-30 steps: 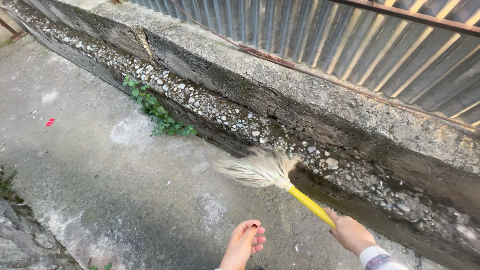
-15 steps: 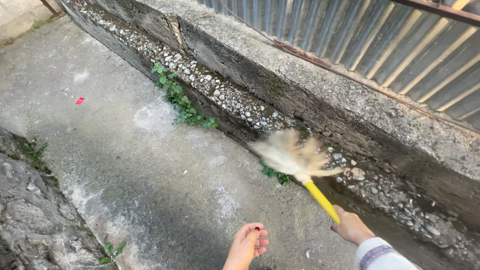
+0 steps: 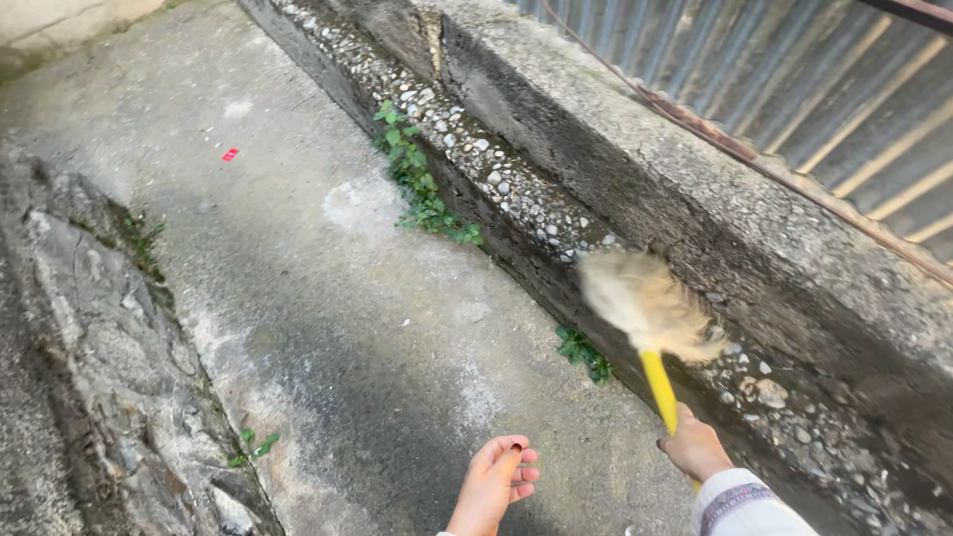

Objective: The person sweeps debris from a concrete ledge and along a narrow outdoor alleyway using a handheld broom.

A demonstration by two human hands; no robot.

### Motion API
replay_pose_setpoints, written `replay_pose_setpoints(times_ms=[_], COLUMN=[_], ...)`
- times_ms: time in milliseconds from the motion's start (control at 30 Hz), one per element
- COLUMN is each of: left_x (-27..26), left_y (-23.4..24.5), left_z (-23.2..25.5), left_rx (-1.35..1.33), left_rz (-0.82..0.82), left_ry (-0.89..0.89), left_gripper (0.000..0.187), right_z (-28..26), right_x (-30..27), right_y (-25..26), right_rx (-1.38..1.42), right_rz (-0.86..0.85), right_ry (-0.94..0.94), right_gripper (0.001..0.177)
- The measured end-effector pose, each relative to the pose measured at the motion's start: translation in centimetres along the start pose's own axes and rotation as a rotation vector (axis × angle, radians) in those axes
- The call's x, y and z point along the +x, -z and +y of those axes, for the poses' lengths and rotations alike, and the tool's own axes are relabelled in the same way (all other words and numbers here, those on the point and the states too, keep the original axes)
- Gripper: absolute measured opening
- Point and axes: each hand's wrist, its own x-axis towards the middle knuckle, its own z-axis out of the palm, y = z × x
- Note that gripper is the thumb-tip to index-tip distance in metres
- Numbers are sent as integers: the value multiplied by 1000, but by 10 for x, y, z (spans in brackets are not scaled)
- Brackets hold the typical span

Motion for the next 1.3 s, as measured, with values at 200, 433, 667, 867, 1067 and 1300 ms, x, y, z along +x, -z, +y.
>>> replay_pose_setpoints(times_ms=[200, 433, 667, 867, 1067, 1300], left_x=[7, 28, 53, 73, 92, 109], left_y=[-5, 3, -18, -39, -53, -61], left_z=[10, 26, 45, 82, 103, 123], left_rx=[-36, -115, -197, -236, -234, -260], left_rz=[24, 123, 171, 208, 252, 251], left_ry=[-27, -27, -95, -143, -102, -86], left_gripper=[28, 28, 28, 27, 28, 28], right_z=[-36, -63, -85, -84, -170, -186], right_x=[-34, 36, 116, 132, 173, 167], right_y=[79, 49, 58, 103, 91, 175], right_rx=[-120, 11, -180, -238, -87, -286], right_rz=[-94, 90, -157, -56, -154, -269], right_ry=[170, -2, 274, 313, 155, 365], right_gripper=[81, 77, 85, 90, 86, 82])
